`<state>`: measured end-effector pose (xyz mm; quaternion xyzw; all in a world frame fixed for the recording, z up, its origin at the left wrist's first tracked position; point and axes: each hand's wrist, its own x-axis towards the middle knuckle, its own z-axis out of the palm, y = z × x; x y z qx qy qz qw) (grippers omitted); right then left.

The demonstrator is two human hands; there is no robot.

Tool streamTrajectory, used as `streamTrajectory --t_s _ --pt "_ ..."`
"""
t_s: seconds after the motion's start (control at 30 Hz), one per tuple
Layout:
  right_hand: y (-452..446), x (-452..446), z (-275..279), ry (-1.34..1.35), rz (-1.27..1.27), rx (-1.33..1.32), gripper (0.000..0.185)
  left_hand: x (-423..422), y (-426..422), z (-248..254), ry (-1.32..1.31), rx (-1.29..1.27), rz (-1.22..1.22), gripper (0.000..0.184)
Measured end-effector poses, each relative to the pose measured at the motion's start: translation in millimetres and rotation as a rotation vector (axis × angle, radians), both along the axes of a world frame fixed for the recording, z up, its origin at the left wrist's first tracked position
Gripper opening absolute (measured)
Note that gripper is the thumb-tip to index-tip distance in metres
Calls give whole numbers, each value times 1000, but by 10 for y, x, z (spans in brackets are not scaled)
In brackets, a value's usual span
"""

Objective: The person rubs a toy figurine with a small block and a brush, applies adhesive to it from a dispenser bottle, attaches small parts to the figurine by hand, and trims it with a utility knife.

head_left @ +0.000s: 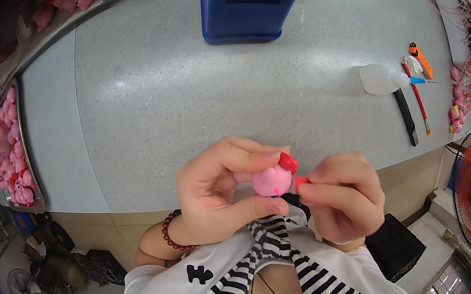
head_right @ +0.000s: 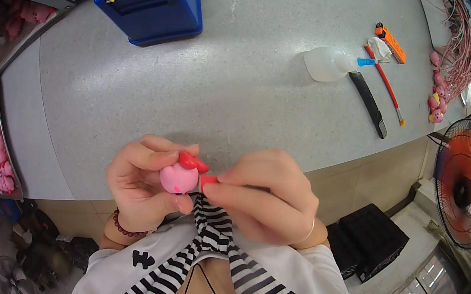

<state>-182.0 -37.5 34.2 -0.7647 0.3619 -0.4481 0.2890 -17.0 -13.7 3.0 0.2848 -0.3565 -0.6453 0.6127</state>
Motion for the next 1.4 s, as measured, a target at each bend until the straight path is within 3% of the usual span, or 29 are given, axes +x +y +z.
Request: streamTrajectory --t_s 0.2,0.27,0.37,0.67,0.9,0.97,1.17,1.4 --pt "-20 106 -4 -49 -21 -29 34 3 -2 -3 -43 -30 -2 39" --pt "-51 122 -18 -33 -2 -45 33 25 -14 -15 -308 -143 -19 43" --pt "-60 125 20 -8 24 -59 32 35 -6 -28 -339 -187 -10 41" --pt "10 2 78 56 -20 -23 31 -8 15 -1 -123 -53 32 38" --pt "-61 76 -3 2 -8 -61 33 -14 16 -6 -98 -38 63 38" --pt "-63 101 -14 -6 5 -81 34 24 3 10 -414 -141 -24 38" --pt "-53 105 46 45 -2 -111 32 -22 29 0 -179 -30 61 38" --pt "-62 -61 127 54 -32 9 30 -11 6 26 -135 -28 44 38"
